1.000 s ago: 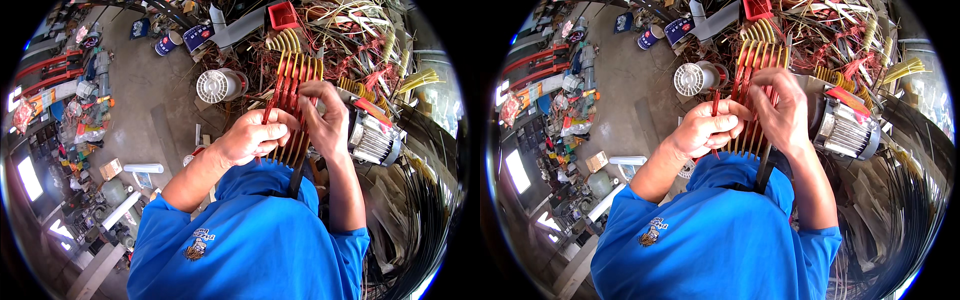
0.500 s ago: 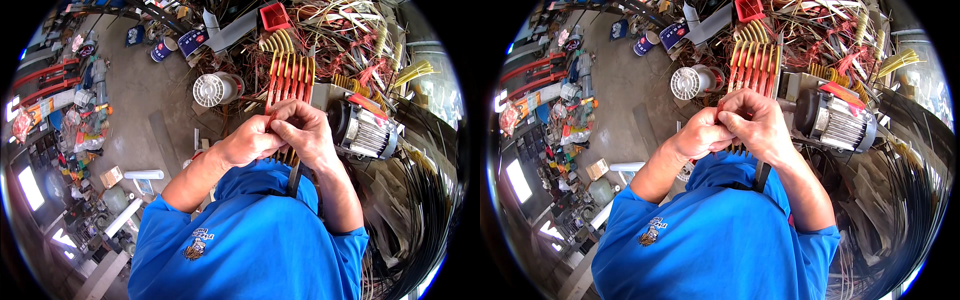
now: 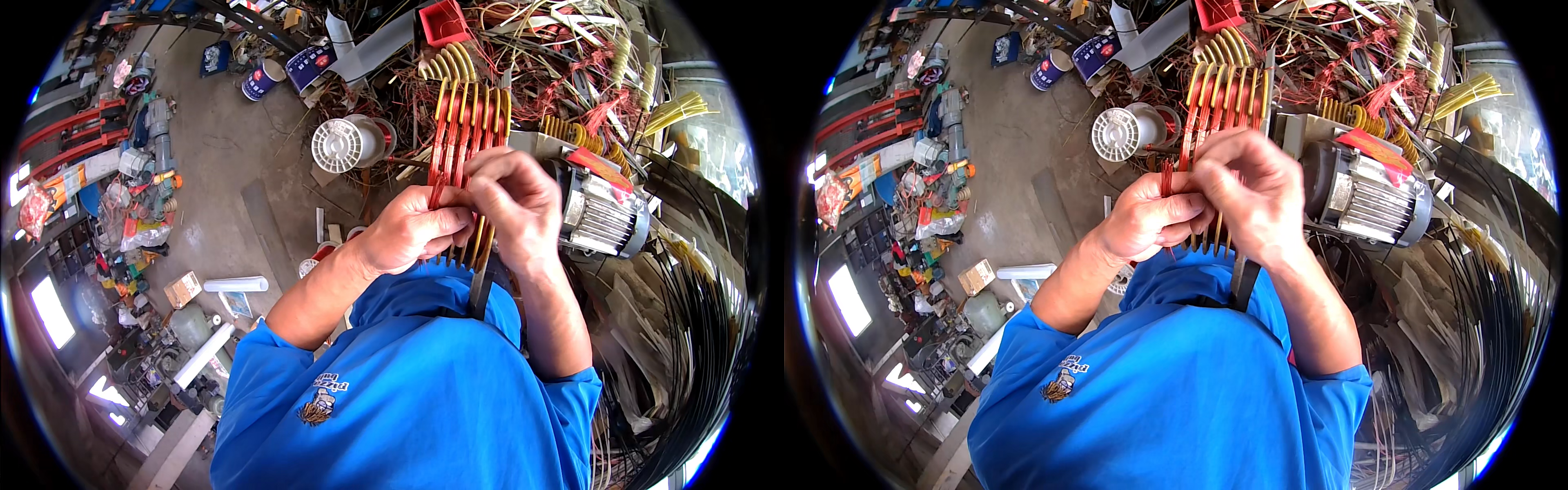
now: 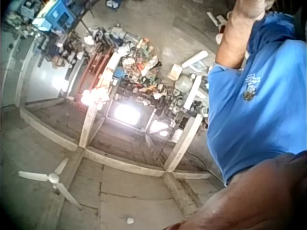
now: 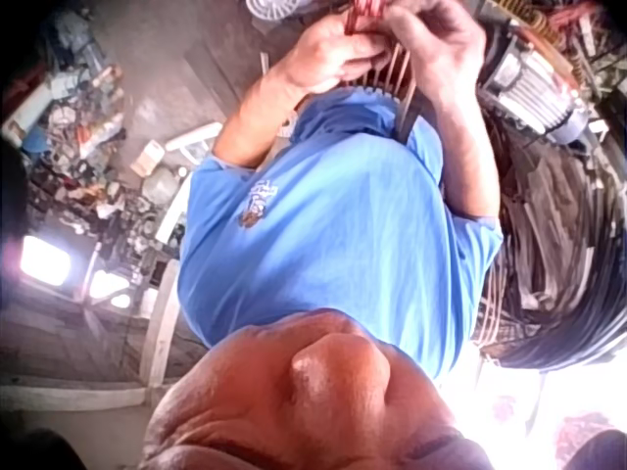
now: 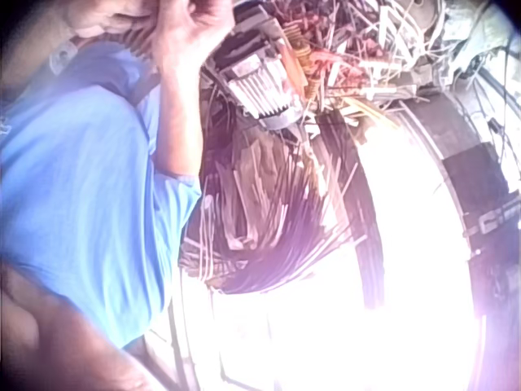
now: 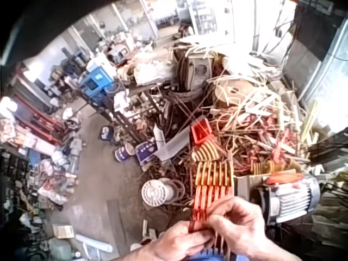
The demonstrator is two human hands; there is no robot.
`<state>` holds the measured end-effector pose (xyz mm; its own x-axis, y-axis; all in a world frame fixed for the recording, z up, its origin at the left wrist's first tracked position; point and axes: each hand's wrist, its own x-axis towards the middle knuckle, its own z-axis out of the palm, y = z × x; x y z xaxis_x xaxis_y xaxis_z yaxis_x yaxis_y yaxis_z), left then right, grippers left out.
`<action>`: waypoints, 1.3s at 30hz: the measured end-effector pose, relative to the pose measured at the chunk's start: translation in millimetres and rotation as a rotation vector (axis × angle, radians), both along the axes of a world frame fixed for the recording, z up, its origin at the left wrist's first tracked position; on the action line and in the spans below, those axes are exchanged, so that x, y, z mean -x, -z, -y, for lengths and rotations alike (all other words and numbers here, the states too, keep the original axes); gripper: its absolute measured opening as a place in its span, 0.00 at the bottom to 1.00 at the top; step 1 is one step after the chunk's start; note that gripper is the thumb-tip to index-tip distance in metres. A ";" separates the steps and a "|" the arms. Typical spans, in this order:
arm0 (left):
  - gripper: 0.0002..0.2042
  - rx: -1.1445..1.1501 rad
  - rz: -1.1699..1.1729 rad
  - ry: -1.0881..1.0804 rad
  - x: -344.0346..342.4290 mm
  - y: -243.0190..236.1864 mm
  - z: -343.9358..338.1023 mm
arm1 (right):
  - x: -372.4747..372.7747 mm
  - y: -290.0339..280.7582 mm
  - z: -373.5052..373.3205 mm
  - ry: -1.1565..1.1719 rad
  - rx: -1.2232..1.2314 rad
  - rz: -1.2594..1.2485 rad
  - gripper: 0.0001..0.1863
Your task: The person picks up a red wire and a motor stator, then proceeds to wind the wire around the stator's slots by hand. The person continues this repetitive winding action for the duration of the clip.
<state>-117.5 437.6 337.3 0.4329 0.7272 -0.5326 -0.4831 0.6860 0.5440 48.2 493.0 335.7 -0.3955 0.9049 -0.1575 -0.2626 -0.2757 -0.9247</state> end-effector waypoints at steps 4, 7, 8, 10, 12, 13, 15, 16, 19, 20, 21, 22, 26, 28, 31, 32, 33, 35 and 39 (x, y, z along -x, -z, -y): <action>0.17 -0.054 -0.181 0.010 -6.7 -0.4 7.2 | -16.2 -2.6 -14.8 0.358 0.020 -0.110 0.03; 0.19 -0.192 -0.323 -0.042 -10.3 1.7 11.9 | -28.7 -6.3 -9.9 0.375 -0.088 -0.067 0.03; 0.19 -0.279 -0.401 -0.080 -15.6 4.9 17.3 | -28.8 -7.9 -2.8 0.359 -0.114 -0.007 0.04; 0.16 -0.321 -0.536 -0.066 -18.4 0.1 18.8 | -25.7 -6.7 10.0 0.311 -0.204 0.053 0.05; 0.12 -0.518 -0.760 0.005 -15.6 2.9 18.8 | -29.9 -7.1 20.1 0.298 -0.328 0.217 0.06; 0.11 -0.618 -0.875 0.039 -14.8 4.1 18.4 | -29.8 -7.6 22.5 0.289 -0.396 0.293 0.08; 0.07 -0.625 -0.961 -0.003 -18.5 3.6 18.8 | -31.5 -11.6 27.7 0.238 -0.522 0.421 0.10; 0.05 -0.581 -0.993 -0.003 -19.5 2.4 18.6 | -33.1 -14.8 29.9 0.195 -0.582 0.469 0.11; 0.05 -0.411 -0.898 -0.068 -20.4 3.3 18.0 | -30.9 -13.1 41.2 0.082 -0.767 0.432 0.14; 0.06 -0.331 -0.762 -0.149 -22.9 6.1 19.3 | -27.7 -11.9 46.8 0.054 -0.796 0.413 0.14; 0.07 -0.250 -0.625 -0.227 -25.2 8.5 20.6 | -25.0 -9.3 51.5 0.026 -0.825 0.394 0.14; 0.09 -0.210 -0.555 -0.231 -27.2 10.2 21.8 | -24.4 -4.7 54.7 0.006 -0.827 0.356 0.14; 0.12 -0.017 -0.462 -0.186 -26.0 2.9 19.4 | -38.5 1.1 48.0 0.093 -0.855 0.450 0.14; 0.12 -0.029 -0.476 -0.210 -15.8 0.0 16.0 | -47.4 5.5 39.5 0.102 -0.880 0.542 0.14; 0.12 -0.076 -0.510 -0.230 -7.7 1.8 14.8 | -55.7 14.9 35.4 0.049 -0.902 0.599 0.14; 0.12 -0.102 -0.522 -0.232 -7.1 3.9 15.0 | -56.1 16.7 35.5 0.030 -0.908 0.600 0.14; 0.12 -0.128 -0.534 -0.235 -7.0 5.4 15.6 | -56.3 18.4 35.9 0.011 -0.913 0.602 0.15; 0.11 -0.105 -0.502 -0.250 -7.8 5.2 16.4 | -56.0 21.5 37.5 -0.004 -0.920 0.617 0.15; 0.08 -0.078 -0.456 -0.277 -8.2 2.9 18.3 | -53.2 24.9 36.3 -0.035 -0.935 0.617 0.15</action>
